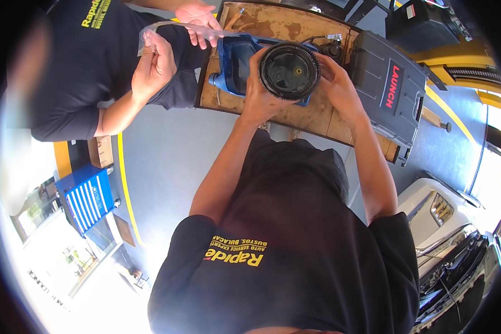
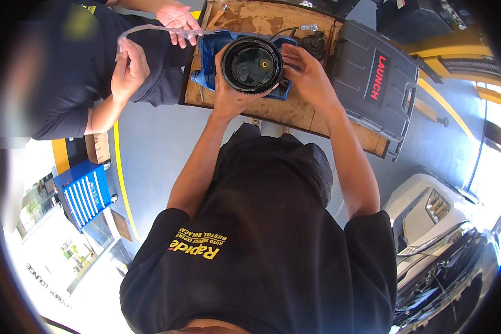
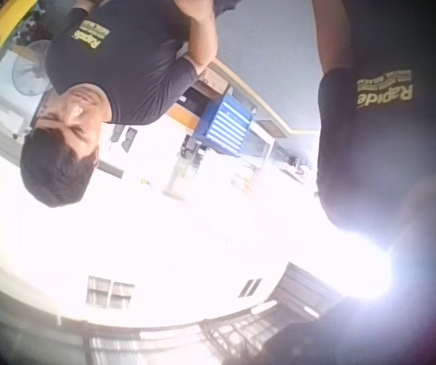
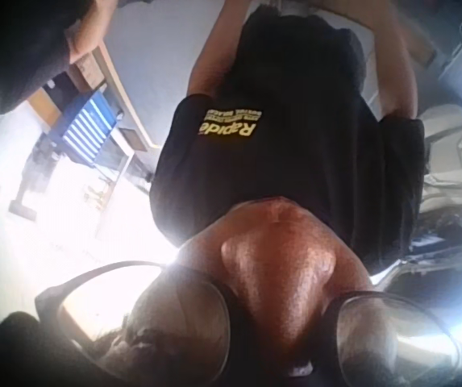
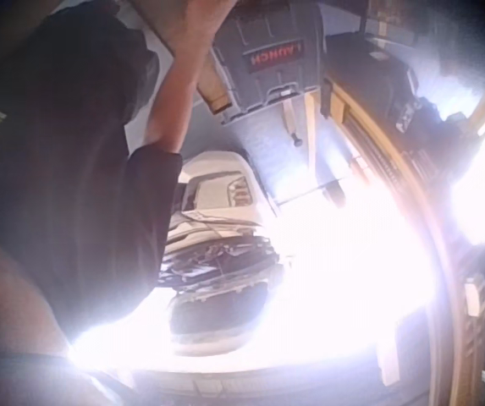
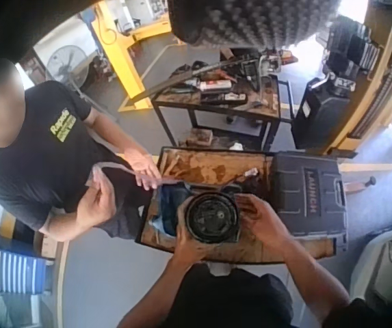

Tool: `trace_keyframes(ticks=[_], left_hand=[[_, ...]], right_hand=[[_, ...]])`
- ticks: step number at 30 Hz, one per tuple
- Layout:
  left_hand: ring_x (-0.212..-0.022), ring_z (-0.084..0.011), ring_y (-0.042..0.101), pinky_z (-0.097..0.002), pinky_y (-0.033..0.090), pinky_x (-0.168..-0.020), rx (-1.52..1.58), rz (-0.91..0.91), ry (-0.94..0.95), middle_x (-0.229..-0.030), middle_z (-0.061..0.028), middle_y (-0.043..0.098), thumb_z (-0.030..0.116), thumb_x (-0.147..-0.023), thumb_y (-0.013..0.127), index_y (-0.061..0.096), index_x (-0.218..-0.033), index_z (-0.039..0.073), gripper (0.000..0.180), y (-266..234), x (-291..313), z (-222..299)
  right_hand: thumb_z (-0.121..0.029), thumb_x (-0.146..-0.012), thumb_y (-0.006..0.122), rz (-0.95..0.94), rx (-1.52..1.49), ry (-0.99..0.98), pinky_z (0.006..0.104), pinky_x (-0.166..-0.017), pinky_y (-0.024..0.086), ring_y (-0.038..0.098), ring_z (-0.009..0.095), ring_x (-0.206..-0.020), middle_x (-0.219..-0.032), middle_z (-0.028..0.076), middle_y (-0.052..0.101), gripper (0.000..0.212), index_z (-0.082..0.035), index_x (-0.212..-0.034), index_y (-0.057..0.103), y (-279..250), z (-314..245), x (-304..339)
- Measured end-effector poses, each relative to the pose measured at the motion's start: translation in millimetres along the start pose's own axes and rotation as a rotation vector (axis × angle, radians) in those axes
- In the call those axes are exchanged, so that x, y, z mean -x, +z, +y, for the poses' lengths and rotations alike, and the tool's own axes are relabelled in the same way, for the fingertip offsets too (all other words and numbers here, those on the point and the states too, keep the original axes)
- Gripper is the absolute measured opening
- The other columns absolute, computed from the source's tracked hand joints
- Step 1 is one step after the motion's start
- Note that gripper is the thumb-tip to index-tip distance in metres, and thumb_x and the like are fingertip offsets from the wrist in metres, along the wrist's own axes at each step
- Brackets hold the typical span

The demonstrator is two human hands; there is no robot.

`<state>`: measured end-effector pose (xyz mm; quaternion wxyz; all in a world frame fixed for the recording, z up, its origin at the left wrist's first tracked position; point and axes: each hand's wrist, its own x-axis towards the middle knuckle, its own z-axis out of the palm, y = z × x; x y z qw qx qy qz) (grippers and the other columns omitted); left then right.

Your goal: The person disassembles a cylindrical car part, removes a filter, and then reassembles it with a new filter. Another person assists by handing over a new filter in a plastic bag.

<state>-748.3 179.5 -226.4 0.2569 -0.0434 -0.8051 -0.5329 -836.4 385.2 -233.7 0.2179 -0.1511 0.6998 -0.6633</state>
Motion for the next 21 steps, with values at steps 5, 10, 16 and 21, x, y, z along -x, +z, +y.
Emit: trace_keyframes(ticks=[5,10,16,21], left_hand=[[-0.129,-0.0352,0.075,-0.0457,0.061,-0.109,0.011,0.025,-0.061,-0.14,-0.0195,0.073,0.016,-0.065,0.111,0.039,-0.157,0.002,0.117,6,12,10],[-0.13,-0.035,0.074,-0.0448,0.061,-0.109,-0.061,-0.021,-0.158,-0.14,-0.0196,0.073,0.019,-0.066,0.11,0.039,-0.157,0.002,0.117,9,16,22],[-0.133,-0.0342,0.072,-0.0455,0.058,-0.113,-0.008,-0.009,-0.175,-0.142,-0.0189,0.072,0.021,-0.066,0.11,0.043,-0.157,0.001,0.114,13,21,16],[-0.139,-0.028,0.068,-0.0444,0.055,-0.118,0.127,-0.075,-0.152,-0.149,-0.0161,0.068,0.018,-0.07,0.108,0.046,-0.158,0.003,0.108,5,16,10]], right_hand=[[0.006,-0.096,0.062,-0.139,-0.769,0.09,0.037,-0.111,0.052,0.051,0.023,-0.154,-0.173,0.013,0.049,0.079,-0.007,-0.172,0.042,-6,3,-10],[0.006,-0.09,0.063,-0.26,-0.462,-0.064,0.0432,-0.122,0.046,0.045,0.026,-0.159,-0.173,0.013,0.045,0.089,-0.008,-0.173,0.037,-15,-11,-6],[-0.003,-0.086,0.079,-0.381,0.027,-0.108,0.0451,-0.136,0.031,0.034,0.027,-0.166,-0.174,0.012,0.04,0.106,-0.01,-0.177,0.025,-25,-17,-1],[-0.013,-0.079,0.1,-0.337,0.209,-0.251,0.0431,-0.135,0.029,0.038,0.027,-0.164,-0.173,0.015,0.043,0.124,-0.008,-0.176,0.023,-13,-39,1]])
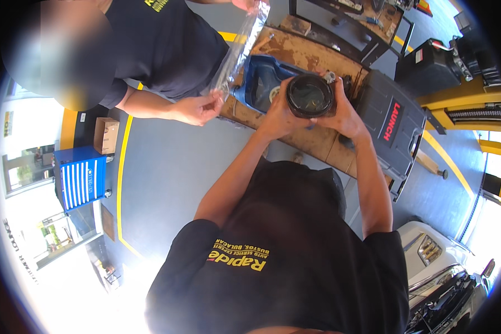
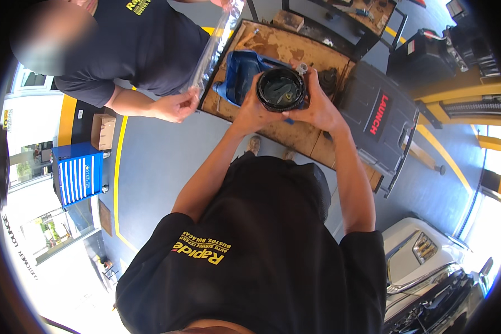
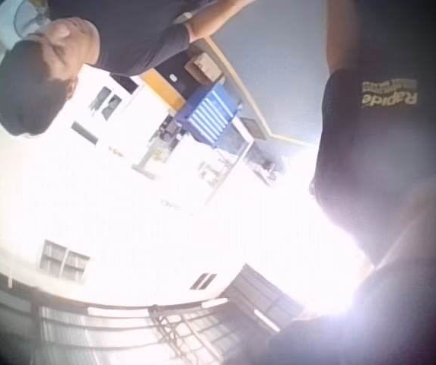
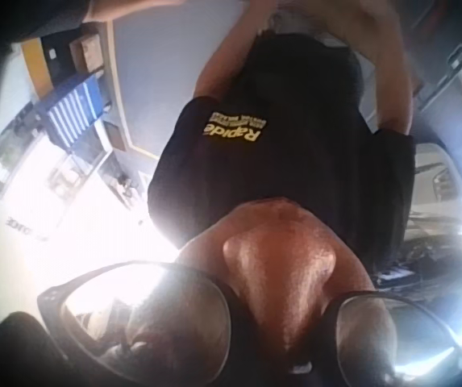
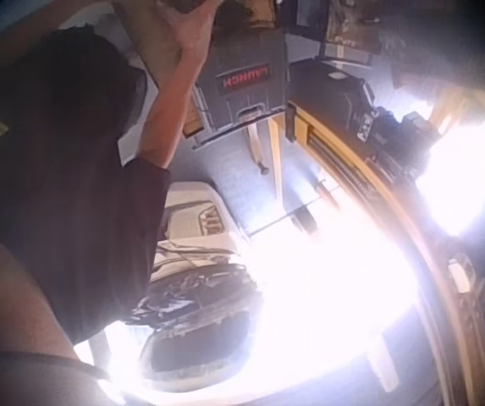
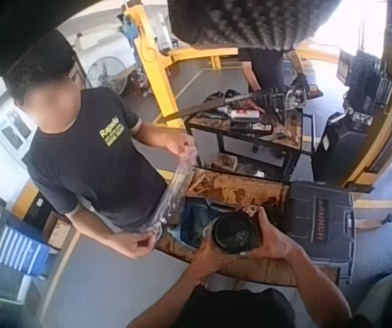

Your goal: The person disassembles a cylindrical car part, removes a filter, and then reassembles it with a new filter. Another person assists by handing over a new filter in a plastic bag.

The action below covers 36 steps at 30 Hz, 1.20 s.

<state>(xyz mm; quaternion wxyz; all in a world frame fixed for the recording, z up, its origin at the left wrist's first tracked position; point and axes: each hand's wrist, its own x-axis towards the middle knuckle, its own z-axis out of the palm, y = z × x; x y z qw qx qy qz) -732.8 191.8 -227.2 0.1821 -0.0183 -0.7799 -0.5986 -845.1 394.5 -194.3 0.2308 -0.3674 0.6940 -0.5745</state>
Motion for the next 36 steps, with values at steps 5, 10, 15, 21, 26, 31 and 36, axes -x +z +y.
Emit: trace_keyframes(ticks=[5,10,15,21,26,31,36], left_hand=[[-0.145,-0.034,0.062,-0.047,0.049,-0.122,0.064,-0.05,-0.052,-0.153,-0.0187,0.063,0.024,-0.071,0.106,0.042,-0.161,0.005,0.113,-9,-10,-2],[-0.146,-0.0383,0.06,-0.0475,0.047,-0.123,0.119,-0.058,-0.003,-0.153,-0.0191,0.062,0.022,-0.069,0.106,0.042,-0.162,0.005,0.114,-14,-10,-13],[-0.149,-0.0351,0.059,-0.0463,0.047,-0.124,0.137,-0.089,0.007,-0.158,-0.0168,0.06,0.02,-0.068,0.107,0.042,-0.164,0.006,0.117,-22,-12,-8],[-0.151,-0.0309,0.058,-0.0451,0.046,-0.127,0.139,-0.126,0.067,-0.161,-0.0159,0.059,0.02,-0.071,0.107,0.036,-0.172,0.005,0.124,-27,-19,-6],[-0.148,-0.0341,0.062,-0.0466,0.049,-0.125,0.159,-0.124,0.057,-0.157,-0.0166,0.063,0.02,-0.07,0.107,0.039,-0.168,0.006,0.121,-29,-21,-2],[-0.145,-0.0339,0.064,-0.0456,0.051,-0.122,0.096,-0.077,0.07,-0.154,-0.0177,0.064,0.024,-0.069,0.108,0.043,-0.164,0.004,0.117,-30,-20,-1],[-0.144,-0.0335,0.065,-0.0458,0.052,-0.121,0.127,-0.061,0.043,-0.153,-0.018,0.065,0.028,-0.066,0.111,0.041,-0.164,0.003,0.123,-26,-18,-8]], right_hand=[[-0.018,-0.073,0.108,0.14,-0.119,-0.004,0.0427,-0.131,0.04,0.053,0.026,-0.153,-0.16,0.017,0.057,0.124,-0.004,-0.168,0.03,26,-10,-10],[-0.014,-0.069,0.11,0.264,-0.098,-0.015,0.0418,-0.125,0.048,0.06,0.025,-0.145,-0.151,0.015,0.063,0.115,-0.005,-0.158,0.038,45,-16,-10],[-0.016,-0.068,0.111,0.315,-0.011,-0.072,0.041,-0.122,0.05,0.063,0.025,-0.142,-0.148,0.015,0.065,0.114,-0.005,-0.156,0.038,53,-20,-11],[-0.017,-0.067,0.111,0.404,-0.009,-0.015,0.041,-0.121,0.05,0.063,0.025,-0.142,-0.149,0.016,0.064,0.115,-0.004,-0.156,0.039,61,-19,-9],[-0.022,-0.065,0.113,0.383,-0.026,-0.109,0.0421,-0.126,0.046,0.057,0.025,-0.148,-0.157,0.017,0.057,0.125,-0.003,-0.162,0.035,61,-12,-10],[-0.032,-0.063,0.114,0.313,-0.087,-0.084,0.0428,-0.13,0.042,0.052,0.025,-0.152,-0.162,0.014,0.054,0.133,-0.005,-0.166,0.034,53,-24,-6],[-0.035,-0.06,0.115,0.351,-0.153,-0.093,0.0429,-0.131,0.041,0.052,0.025,-0.154,-0.165,0.013,0.052,0.134,-0.006,-0.165,0.037,59,-23,-14]])
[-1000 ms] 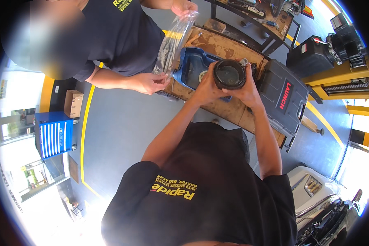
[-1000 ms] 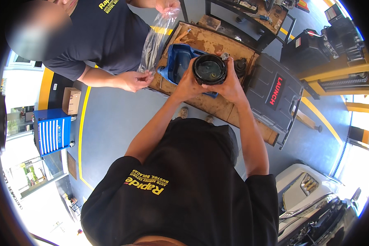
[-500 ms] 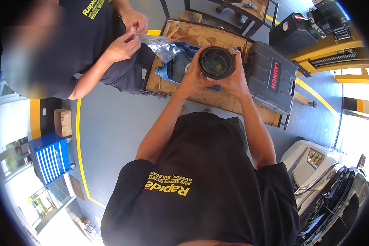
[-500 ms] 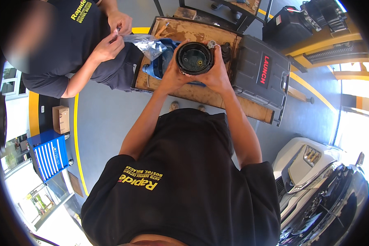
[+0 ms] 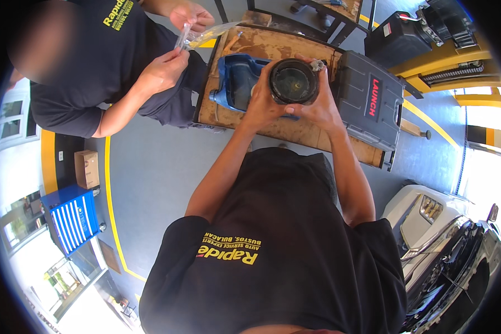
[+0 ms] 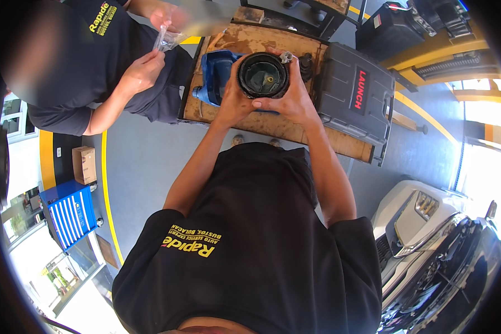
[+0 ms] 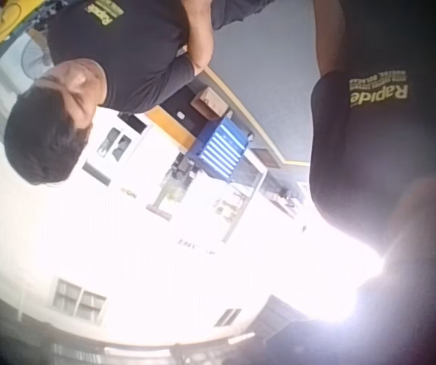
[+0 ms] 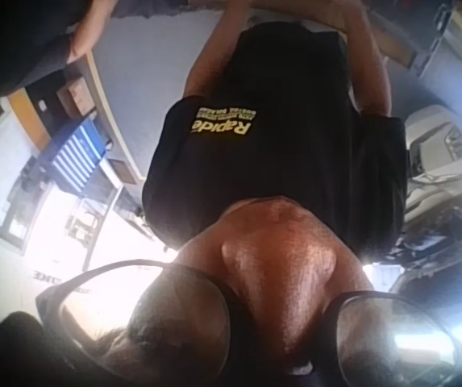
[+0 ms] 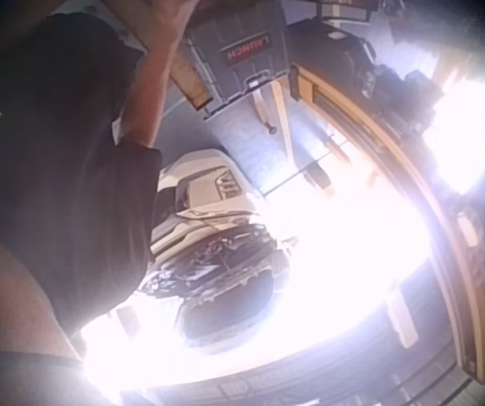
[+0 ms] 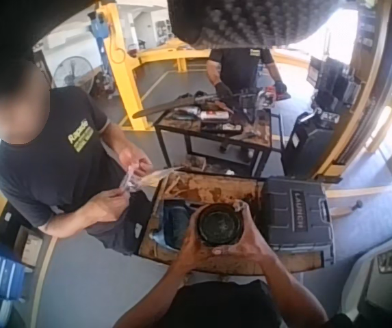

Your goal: The person disassembles a cylindrical car part, removes a filter, and then reassembles it with a new filter. Another person assists by handing over a new filter in a plastic bag.

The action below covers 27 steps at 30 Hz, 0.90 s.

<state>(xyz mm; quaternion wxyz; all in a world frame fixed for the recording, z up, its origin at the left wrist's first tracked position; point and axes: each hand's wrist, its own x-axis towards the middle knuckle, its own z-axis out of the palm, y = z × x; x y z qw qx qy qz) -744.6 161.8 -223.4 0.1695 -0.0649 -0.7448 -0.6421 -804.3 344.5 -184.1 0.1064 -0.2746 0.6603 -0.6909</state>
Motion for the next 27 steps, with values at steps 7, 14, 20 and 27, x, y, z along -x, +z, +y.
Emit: trace_keyframes(ticks=[7,14,20,27], left_hand=[[-0.147,-0.0349,0.062,-0.0474,0.049,-0.124,0.043,-0.02,0.023,-0.157,-0.0189,0.062,0.038,-0.074,0.106,0.04,-0.165,0.003,0.118,3,-3,6],[-0.149,-0.0364,0.061,-0.0478,0.048,-0.125,-0.003,-0.037,0.062,-0.159,-0.0193,0.06,0.037,-0.076,0.105,0.039,-0.166,0.003,0.117,-1,-1,9],[-0.15,-0.037,0.06,-0.047,0.048,-0.125,0.047,-0.034,-0.051,-0.161,-0.0212,0.059,0.03,-0.078,0.103,0.034,-0.169,0.002,0.118,3,3,9],[-0.15,-0.0354,0.06,-0.0468,0.048,-0.125,-0.006,0.008,0.023,-0.16,-0.0211,0.059,0.028,-0.08,0.101,0.035,-0.17,0.001,0.116,10,7,-2]], right_hand=[[-0.025,-0.061,0.115,0.05,0.155,0.06,0.04,-0.121,0.052,0.064,0.025,-0.139,-0.145,0.014,0.065,0.124,-0.006,-0.158,0.04,1,-15,4],[-0.026,-0.063,0.114,0.039,0.135,0.03,0.0415,-0.121,0.052,0.064,0.026,-0.14,-0.148,0.016,0.064,0.124,-0.004,-0.159,0.038,0,-5,6],[-0.026,-0.064,0.113,0.038,0.203,0.078,0.042,-0.121,0.052,0.064,0.027,-0.141,-0.148,0.017,0.064,0.123,-0.004,-0.159,0.038,1,-16,9],[-0.027,-0.065,0.113,0.092,0.206,0.057,0.0419,-0.12,0.052,0.065,0.028,-0.14,-0.146,0.017,0.065,0.122,-0.004,-0.159,0.038,2,-8,9]])
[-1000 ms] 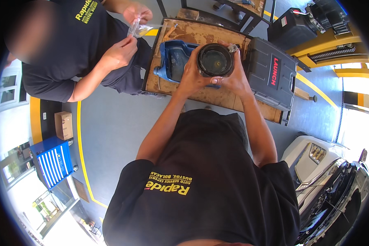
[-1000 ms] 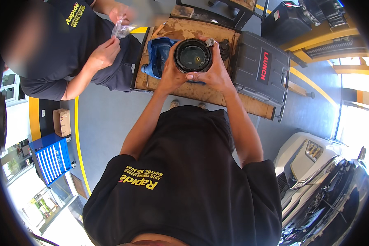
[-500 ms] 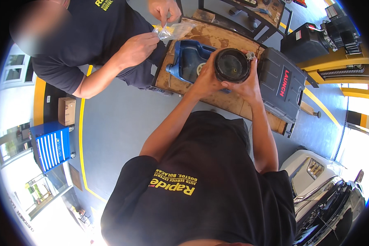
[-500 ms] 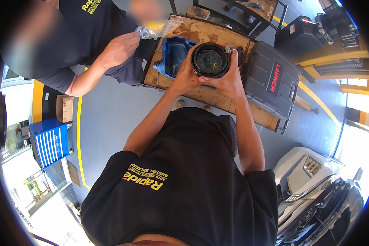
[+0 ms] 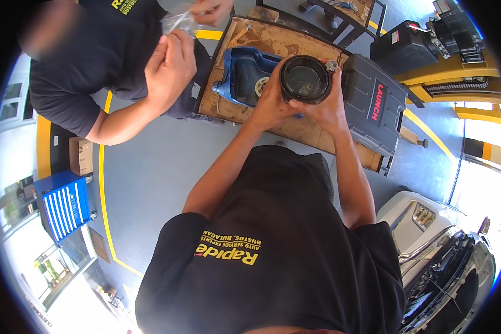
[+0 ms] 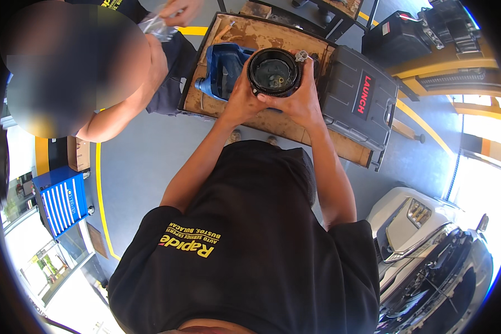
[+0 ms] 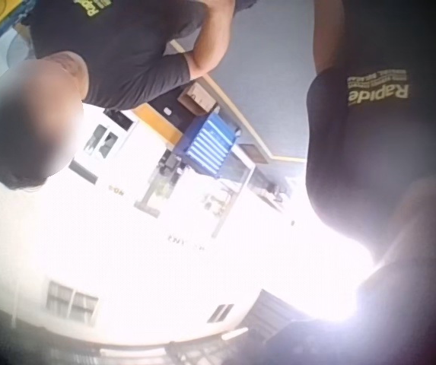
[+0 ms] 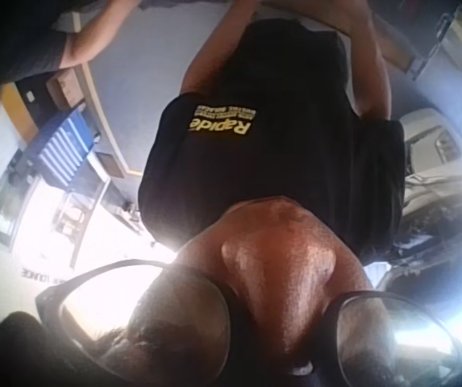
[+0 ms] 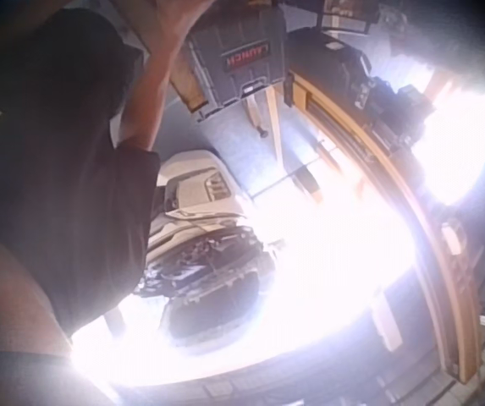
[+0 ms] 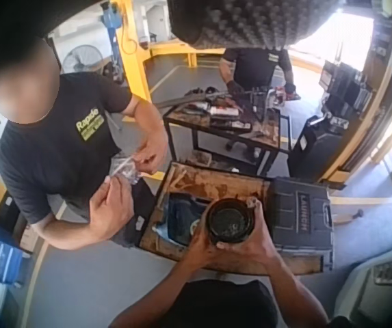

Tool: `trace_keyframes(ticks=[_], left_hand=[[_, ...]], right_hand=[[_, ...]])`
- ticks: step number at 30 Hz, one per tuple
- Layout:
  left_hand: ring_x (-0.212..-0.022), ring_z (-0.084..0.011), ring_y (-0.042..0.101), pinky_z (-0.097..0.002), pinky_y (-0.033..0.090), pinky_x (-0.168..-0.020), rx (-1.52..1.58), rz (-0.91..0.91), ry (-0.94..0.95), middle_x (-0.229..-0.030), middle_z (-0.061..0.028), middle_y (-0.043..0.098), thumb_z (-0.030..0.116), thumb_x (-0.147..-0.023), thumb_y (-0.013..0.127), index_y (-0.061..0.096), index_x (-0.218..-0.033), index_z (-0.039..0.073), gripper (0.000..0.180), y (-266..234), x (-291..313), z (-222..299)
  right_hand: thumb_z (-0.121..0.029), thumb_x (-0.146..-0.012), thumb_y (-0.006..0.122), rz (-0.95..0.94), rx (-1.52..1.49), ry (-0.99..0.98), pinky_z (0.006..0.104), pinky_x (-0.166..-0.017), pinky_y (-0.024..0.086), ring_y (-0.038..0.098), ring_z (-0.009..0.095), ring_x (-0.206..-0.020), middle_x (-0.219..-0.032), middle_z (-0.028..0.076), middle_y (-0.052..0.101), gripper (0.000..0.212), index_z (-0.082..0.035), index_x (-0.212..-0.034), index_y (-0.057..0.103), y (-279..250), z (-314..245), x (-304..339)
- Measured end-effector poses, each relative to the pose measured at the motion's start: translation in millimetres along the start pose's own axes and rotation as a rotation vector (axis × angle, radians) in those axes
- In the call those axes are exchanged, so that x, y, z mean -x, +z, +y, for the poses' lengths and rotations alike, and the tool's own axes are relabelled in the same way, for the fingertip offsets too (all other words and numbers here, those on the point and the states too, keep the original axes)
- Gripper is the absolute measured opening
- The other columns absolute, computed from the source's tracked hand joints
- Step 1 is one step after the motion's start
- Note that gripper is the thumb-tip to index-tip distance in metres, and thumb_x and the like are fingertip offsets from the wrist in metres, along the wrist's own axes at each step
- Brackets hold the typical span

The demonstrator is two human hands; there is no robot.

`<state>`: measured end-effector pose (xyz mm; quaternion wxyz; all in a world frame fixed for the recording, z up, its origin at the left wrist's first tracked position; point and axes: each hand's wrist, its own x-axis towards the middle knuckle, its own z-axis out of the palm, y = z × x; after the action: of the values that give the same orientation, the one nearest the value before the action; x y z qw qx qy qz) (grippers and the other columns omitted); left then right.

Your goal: The person disassembles a cylindrical car part, removes a filter, and then reassembles it with a new filter. Another person assists by handing over a new filter in a plastic bag.

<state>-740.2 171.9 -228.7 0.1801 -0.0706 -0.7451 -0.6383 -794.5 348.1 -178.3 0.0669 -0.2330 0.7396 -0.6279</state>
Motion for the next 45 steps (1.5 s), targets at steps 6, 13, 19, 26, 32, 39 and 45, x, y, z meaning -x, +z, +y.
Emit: trace_keyframes(ticks=[6,13,19,26,32,39,45], left_hand=[[-0.145,-0.0317,0.064,-0.046,0.05,-0.122,0.017,0.008,-0.004,-0.156,-0.0188,0.063,0.023,-0.081,0.1,0.039,-0.169,0.001,0.109,-1,1,5],[-0.152,-0.0341,0.057,-0.045,0.045,-0.127,0.098,-0.021,-0.042,-0.162,-0.0224,0.057,0.027,-0.079,0.101,0.031,-0.171,-0.006,0.12,4,5,-1],[-0.152,-0.0329,0.056,-0.0447,0.043,-0.128,0.112,-0.04,-0.052,-0.16,-0.0221,0.057,0.024,-0.079,0.102,0.033,-0.169,-0.008,0.118,5,10,-3],[-0.133,-0.0243,0.065,-0.0414,0.051,-0.115,0.141,-0.234,-0.184,-0.146,-0.0139,0.067,0.028,-0.081,0.105,0.057,-0.149,0.001,0.087,0,26,0],[-0.14,-0.0275,0.062,-0.0461,0.052,-0.117,0.214,-0.219,-0.26,-0.149,-0.0141,0.064,0.03,-0.088,0.099,0.039,-0.169,0.006,0.104,8,38,-9],[-0.141,-0.0301,0.063,-0.0482,0.052,-0.12,0.326,-0.14,-0.23,-0.157,-0.0181,0.056,0.034,-0.092,0.097,0.031,-0.175,0.006,0.109,15,44,-26],[-0.136,-0.028,0.067,-0.0484,0.053,-0.12,0.368,-0.149,-0.23,-0.149,-0.015,0.06,0.035,-0.096,0.094,0.038,-0.169,0.004,0.097,13,41,-19]], right_hand=[[-0.026,-0.066,0.113,-0.033,-0.114,0.042,0.0424,-0.121,0.052,0.065,0.028,-0.141,-0.147,0.018,0.064,0.122,-0.001,-0.158,0.037,0,3,3],[-0.025,-0.065,0.113,0.023,0.043,0.056,0.0402,-0.119,0.055,0.068,0.025,-0.136,-0.141,0.017,0.07,0.12,-0.002,-0.157,0.039,1,-11,4],[-0.024,-0.066,0.113,0.045,0.101,0.037,0.0406,-0.115,0.057,0.071,0.025,-0.131,-0.138,0.016,0.071,0.115,-0.003,-0.154,0.042,3,-30,1],[-0.025,-0.068,0.111,0.058,0.247,0.046,0.0421,-0.108,0.06,0.073,0.026,-0.125,-0.137,0.018,0.072,0.112,0.0,-0.151,0.042,2,-60,-6],[-0.027,-0.068,0.111,0.037,0.258,0.055,0.0424,-0.108,0.059,0.074,0.027,-0.124,-0.133,0.018,0.074,0.111,0.001,-0.151,0.042,7,-74,-13],[-0.029,-0.069,0.11,0.016,0.326,0.055,0.042,-0.108,0.059,0.074,0.028,-0.125,-0.134,0.018,0.074,0.11,0.001,-0.151,0.043,12,-85,-22],[-0.032,-0.07,0.11,0.007,0.371,0.087,0.0425,-0.109,0.058,0.074,0.029,-0.126,-0.134,0.019,0.074,0.109,0.001,-0.151,0.044,8,-83,-22]])
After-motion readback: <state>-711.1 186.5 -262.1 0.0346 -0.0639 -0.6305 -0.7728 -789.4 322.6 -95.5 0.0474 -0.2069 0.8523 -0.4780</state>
